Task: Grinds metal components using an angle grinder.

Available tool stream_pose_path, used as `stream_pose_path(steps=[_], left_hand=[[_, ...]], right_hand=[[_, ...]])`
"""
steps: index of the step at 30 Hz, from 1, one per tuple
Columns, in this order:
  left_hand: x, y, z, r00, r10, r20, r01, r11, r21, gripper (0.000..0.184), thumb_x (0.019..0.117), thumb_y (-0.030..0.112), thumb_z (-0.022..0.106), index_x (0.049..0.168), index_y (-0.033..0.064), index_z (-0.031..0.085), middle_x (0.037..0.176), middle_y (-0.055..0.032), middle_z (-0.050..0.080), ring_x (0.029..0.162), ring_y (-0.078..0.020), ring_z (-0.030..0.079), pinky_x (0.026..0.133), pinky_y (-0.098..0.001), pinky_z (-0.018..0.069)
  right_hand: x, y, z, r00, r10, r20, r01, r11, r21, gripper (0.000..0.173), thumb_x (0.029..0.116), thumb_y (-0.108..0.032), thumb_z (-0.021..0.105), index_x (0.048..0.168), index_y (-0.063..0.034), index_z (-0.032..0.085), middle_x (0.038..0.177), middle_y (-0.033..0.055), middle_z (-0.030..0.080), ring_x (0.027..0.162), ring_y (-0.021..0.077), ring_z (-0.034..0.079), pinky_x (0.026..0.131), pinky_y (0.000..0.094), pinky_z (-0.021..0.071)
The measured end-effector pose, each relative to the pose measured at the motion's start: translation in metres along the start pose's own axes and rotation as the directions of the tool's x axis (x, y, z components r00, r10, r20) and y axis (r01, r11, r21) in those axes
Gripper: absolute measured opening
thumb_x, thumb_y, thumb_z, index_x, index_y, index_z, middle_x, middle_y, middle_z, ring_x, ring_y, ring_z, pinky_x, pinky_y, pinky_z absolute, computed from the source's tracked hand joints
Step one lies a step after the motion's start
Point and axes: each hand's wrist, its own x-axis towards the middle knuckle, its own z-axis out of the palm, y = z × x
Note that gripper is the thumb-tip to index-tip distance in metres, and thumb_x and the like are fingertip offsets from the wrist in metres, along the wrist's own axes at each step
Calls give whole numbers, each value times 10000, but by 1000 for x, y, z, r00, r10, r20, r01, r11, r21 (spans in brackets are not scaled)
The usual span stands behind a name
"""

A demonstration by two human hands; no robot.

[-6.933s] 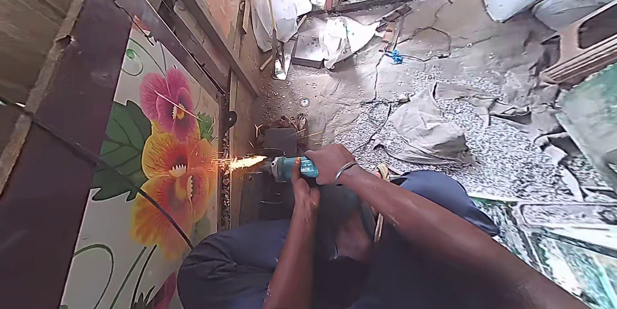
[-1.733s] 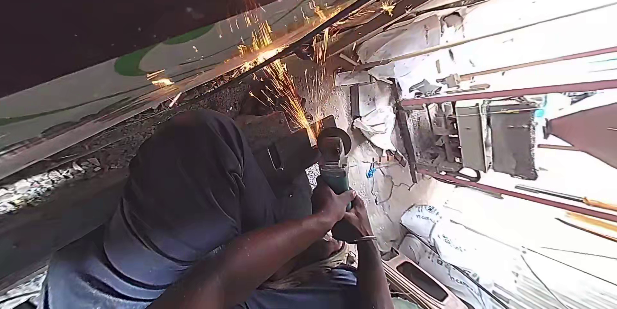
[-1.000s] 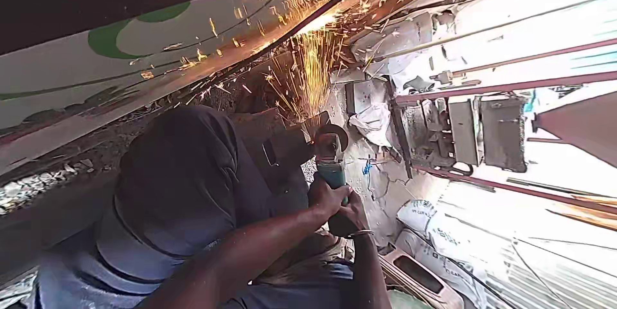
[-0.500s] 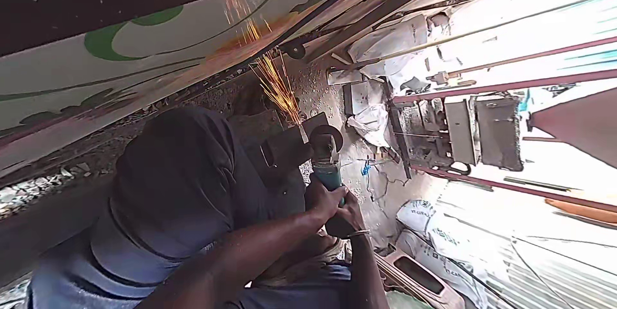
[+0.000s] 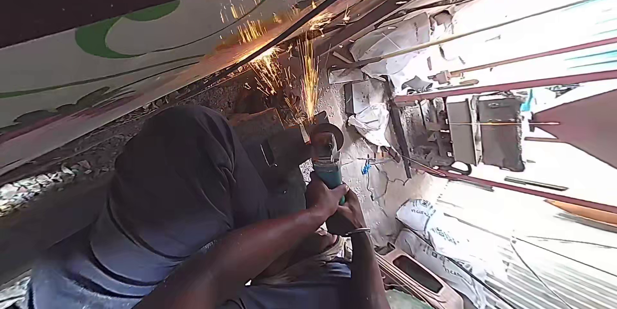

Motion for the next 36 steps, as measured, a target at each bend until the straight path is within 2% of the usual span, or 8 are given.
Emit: stream_pose_path(steps=[7, 12, 14, 19, 23, 28, 30, 36], left_hand=[[3, 0, -1, 1000, -3, -2, 3, 1000, -16, 820, 823, 398, 835, 1419, -4, 439, 1230, -198, 654, 1172, -308, 639, 1013, -501, 502], [3, 1, -3, 1000, 4, -11, -5, 1000, -25, 805, 824, 387, 835, 1409, -8, 447, 1230, -198, 652, 1174, -306, 637, 1018, -497, 501], [3, 1, -3, 1000, 5, -19, -5, 999, -34, 807, 821, 383, 838, 1409, -10, 448, 1230, -200, 654, 1173, -306, 638, 1017, -500, 500], [3, 4, -6, 1000, 4, -30, -5, 1000, -26, 810, 824, 388, 836, 1413, -13, 450, 1230, -201, 655, 1178, -313, 635, 1019, -503, 497], [5, 3, -8, 1000, 9, -29, -9, 1000, -20, 830, 824, 401, 834, 1425, -13, 437, 1251, -204, 647, 1197, -313, 627, 1027, -500, 494], [3, 4, -8, 1000, 13, -16, -13, 999, -42, 820, 825, 371, 843, 1424, -15, 438, 1261, -211, 638, 1203, -318, 618, 1036, -502, 483], [1, 3, -6, 1000, 14, 1, -14, 1000, -24, 818, 827, 376, 838, 1424, -15, 437, 1261, -209, 640, 1200, -314, 622, 1037, -500, 485], [1, -1, -1, 1000, 13, 5, -13, 1000, -6, 809, 820, 391, 837, 1406, -12, 452, 1235, -203, 652, 1180, -312, 633, 1020, -502, 497]], right_hand=[[2, -2, 2, 1000, -26, -16, 27, 1000, 8, 371, 762, -96, 798, 1051, 84, 652, 894, 70, 689, 794, 30, 613, 797, 200, 515], [5, -5, 1, 1000, 4, 15, -3, 997, -71, 421, 793, -99, 791, 1134, 102, 648, 984, 116, 706, 872, 75, 632, 867, 234, 509], [5, -4, 3, 1000, -15, 1, 15, 999, -42, 408, 775, -115, 793, 1102, 80, 646, 932, 73, 694, 819, 35, 620, 816, 205, 515], [5, -6, 4, 1000, 0, 13, 0, 1000, -22, 435, 777, -115, 802, 1130, 80, 639, 956, 83, 690, 845, 54, 620, 833, 231, 516], [7, -6, 5, 1000, -16, 13, 16, 1000, -21, 394, 774, -116, 803, 1082, 69, 640, 917, 64, 673, 802, 38, 597, 799, 215, 510], [4, -6, 4, 1000, -14, 14, 15, 998, -65, 424, 784, -149, 802, 1123, 57, 653, 948, 72, 695, 841, 62, 623, 827, 251, 516], [1, -5, 3, 1000, -22, -8, 22, 998, -51, 424, 756, -146, 795, 1104, 54, 659, 914, 55, 697, 807, 40, 625, 799, 231, 524], [-2, 0, -1, 1000, 12, -6, -12, 1000, -28, 409, 765, -161, 812, 1084, 41, 654, 892, 33, 679, 784, 22, 606, 782, 216, 517]])
